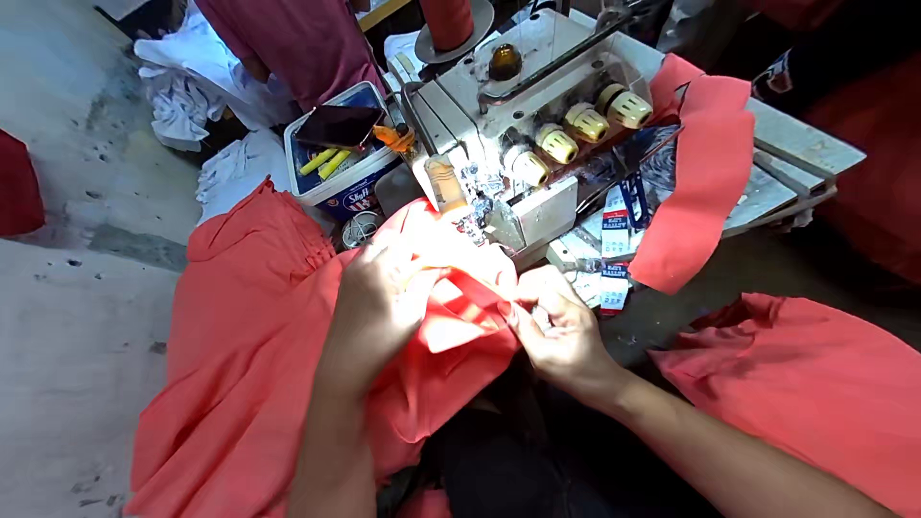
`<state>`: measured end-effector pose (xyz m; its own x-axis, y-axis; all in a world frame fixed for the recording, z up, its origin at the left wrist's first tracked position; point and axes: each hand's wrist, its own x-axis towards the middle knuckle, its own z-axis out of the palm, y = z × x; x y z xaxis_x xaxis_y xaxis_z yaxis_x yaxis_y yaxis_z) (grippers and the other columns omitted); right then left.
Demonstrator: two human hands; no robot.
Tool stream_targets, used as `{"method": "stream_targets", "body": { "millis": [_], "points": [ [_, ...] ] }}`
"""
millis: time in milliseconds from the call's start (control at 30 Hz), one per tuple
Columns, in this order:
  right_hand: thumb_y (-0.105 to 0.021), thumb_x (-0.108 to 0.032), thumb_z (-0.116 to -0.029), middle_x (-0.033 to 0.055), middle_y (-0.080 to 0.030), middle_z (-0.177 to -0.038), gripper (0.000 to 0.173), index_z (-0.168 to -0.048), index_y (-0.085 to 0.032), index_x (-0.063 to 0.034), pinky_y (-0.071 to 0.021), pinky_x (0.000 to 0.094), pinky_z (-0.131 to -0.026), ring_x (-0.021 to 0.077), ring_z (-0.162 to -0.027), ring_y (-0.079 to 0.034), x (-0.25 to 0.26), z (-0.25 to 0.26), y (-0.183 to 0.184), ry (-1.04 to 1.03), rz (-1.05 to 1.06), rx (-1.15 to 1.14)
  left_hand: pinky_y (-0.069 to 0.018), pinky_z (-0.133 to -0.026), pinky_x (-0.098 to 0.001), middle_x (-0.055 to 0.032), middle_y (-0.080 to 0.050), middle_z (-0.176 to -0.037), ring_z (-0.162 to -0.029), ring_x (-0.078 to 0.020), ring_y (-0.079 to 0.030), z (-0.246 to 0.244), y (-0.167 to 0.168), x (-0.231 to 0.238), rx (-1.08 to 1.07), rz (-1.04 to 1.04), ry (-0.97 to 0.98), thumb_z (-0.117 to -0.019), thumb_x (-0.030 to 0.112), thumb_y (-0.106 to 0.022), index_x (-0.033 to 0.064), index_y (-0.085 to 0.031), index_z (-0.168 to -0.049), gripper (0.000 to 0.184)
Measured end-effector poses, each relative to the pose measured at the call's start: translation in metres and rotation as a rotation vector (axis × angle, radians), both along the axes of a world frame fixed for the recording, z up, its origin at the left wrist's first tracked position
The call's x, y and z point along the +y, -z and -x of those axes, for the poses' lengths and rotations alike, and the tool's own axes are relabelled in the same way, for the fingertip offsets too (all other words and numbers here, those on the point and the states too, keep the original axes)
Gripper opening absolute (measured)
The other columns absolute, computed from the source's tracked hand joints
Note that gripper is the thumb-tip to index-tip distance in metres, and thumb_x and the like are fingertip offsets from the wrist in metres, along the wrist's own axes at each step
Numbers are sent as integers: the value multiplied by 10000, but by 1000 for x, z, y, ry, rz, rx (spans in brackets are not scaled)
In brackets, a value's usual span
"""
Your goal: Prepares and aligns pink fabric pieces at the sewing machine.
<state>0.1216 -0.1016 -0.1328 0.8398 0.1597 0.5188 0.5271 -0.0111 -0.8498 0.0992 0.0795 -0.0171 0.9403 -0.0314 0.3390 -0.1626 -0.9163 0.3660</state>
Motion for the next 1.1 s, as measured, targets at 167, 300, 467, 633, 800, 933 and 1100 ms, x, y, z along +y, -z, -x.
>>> {"method": "stream_targets", "body": {
  "millis": [167, 300, 467, 633, 800, 933, 1100],
  "points": [
    [-680, -79, -902, 65, -606, -969, 125, -954, -746, 15, -498, 115, -763, 12, -884, -588, 15, -32, 7, 66, 12, 132, -508, -948, -472, -198, -673, -1142, -1073, -295, -650, -47, 37, 9, -51, 101, 23, -977, 128, -630, -39, -703, -956, 183],
    [-670, -72, -903, 11, -625, -866, 113, -928, -745, 8, -482, 78, -706, -54, -755, -568, 11, -27, 6, 11, -11, 184, -511, -954, -412, -178, -666, -1173, -1101, -242, -642, -54, 48, 17, 34, 156, 65, -966, 142, -618, -23, -680, -897, 189],
    [-666, -72, -907, -3, -663, -803, 106, -892, -719, 18, -459, 60, -635, -94, -661, -537, 9, -14, 5, -13, -16, 237, -500, -970, -479, -210, -664, -1209, -1141, -298, -636, -49, 41, 10, 163, 110, 19, -988, 158, -603, -42, -706, -942, 230],
    [-647, -37, -898, -41, -616, -754, 101, -972, -617, 26, -453, 57, -606, -105, -632, -529, 13, -9, -3, 34, -47, 267, -535, -723, -460, -164, -642, -859, -777, -265, -647, -51, 41, -7, 190, 141, -136, -954, 110, -666, -74, -560, -1168, 301],
    [-620, -16, -883, -43, -607, -692, 111, -965, -651, 52, -440, 52, -592, -110, -601, -511, 17, -19, -1, 133, -43, 141, -535, -715, -499, -173, -626, -874, -786, -294, -656, -63, 36, -22, 267, 218, -344, -971, 148, -630, -25, -439, -1311, 426],
    [-605, -6, -852, 16, -632, -686, 176, -979, -716, 46, -446, 92, -607, -53, -606, -526, 21, -33, 0, 178, 53, 80, -527, -730, -477, -185, -613, -910, -839, -295, -650, -71, 49, -16, 109, 225, -303, -939, 81, -637, -32, -431, -1239, 382],
    [-612, -28, -885, 100, -746, -813, 204, -993, -772, 37, -529, 148, -715, 42, -710, -667, 16, -39, 1, 164, 148, -41, -534, -769, -457, -175, -621, -933, -872, -269, -649, -76, 48, -13, 139, 253, -315, -946, 47, -632, -31, -429, -1281, 399]
  ]
}}
